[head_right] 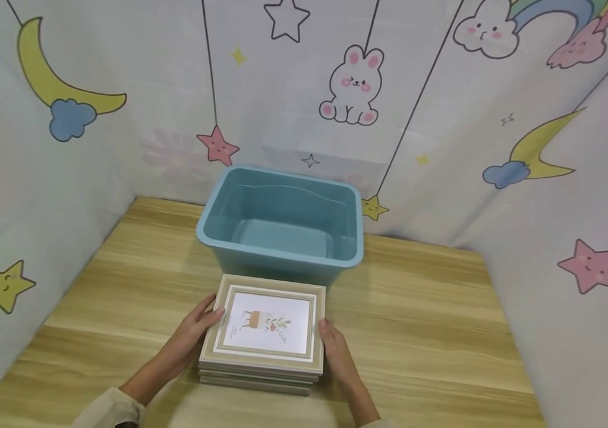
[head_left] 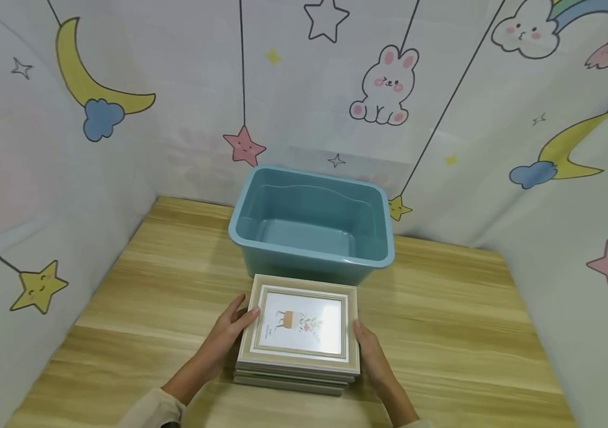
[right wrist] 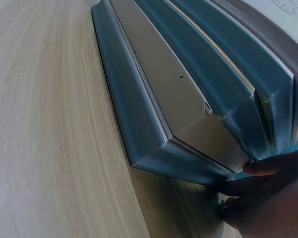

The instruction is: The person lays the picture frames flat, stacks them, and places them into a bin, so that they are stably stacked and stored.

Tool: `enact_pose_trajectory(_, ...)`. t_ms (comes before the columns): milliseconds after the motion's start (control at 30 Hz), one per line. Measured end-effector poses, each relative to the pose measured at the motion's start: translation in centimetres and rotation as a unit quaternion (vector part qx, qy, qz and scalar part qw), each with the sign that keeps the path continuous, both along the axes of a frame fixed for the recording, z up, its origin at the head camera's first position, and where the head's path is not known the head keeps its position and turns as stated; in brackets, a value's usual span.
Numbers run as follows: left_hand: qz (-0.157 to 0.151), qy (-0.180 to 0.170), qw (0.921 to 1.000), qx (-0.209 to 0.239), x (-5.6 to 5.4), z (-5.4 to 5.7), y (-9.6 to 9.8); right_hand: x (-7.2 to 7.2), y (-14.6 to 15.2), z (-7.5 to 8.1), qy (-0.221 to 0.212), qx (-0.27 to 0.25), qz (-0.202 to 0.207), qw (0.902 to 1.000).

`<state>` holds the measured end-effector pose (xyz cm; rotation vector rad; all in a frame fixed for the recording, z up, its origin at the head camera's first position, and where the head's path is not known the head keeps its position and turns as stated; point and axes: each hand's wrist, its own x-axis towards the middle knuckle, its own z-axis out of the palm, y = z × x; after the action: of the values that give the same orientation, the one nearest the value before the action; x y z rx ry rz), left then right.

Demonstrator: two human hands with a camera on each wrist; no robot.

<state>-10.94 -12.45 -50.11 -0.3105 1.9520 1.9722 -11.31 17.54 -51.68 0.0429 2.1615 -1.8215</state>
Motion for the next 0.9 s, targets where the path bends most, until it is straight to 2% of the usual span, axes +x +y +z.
enact_pose_trajectory(133,0.006,-0.016,0.9997,-0.02,-0.03,0.12,-0.35,0.09,-0.08,-0.23,-0.001,-0.02,0.005,0.9998)
enact_pose_trajectory(300,-0.002,-0.017,0.999,-0.041,0.01,0.38,-0.55,0.25,-0.15,-0.1,-0.007,-0.033,0.013,0.9994)
enact_pose_trajectory(733,0.028,-0.026,0.9992,-0.008,-0.28,0.13,0.12,0.45,-0.45,-0.2,-0.001,-0.06,-0.018,0.998)
enact_pose_trajectory(900,0.041,-0.01,0.999,0.017,-0.26,-0.09,0.2,0.52,-0.78,-0.37,0.024,-0.086,-0.04,0.9952)
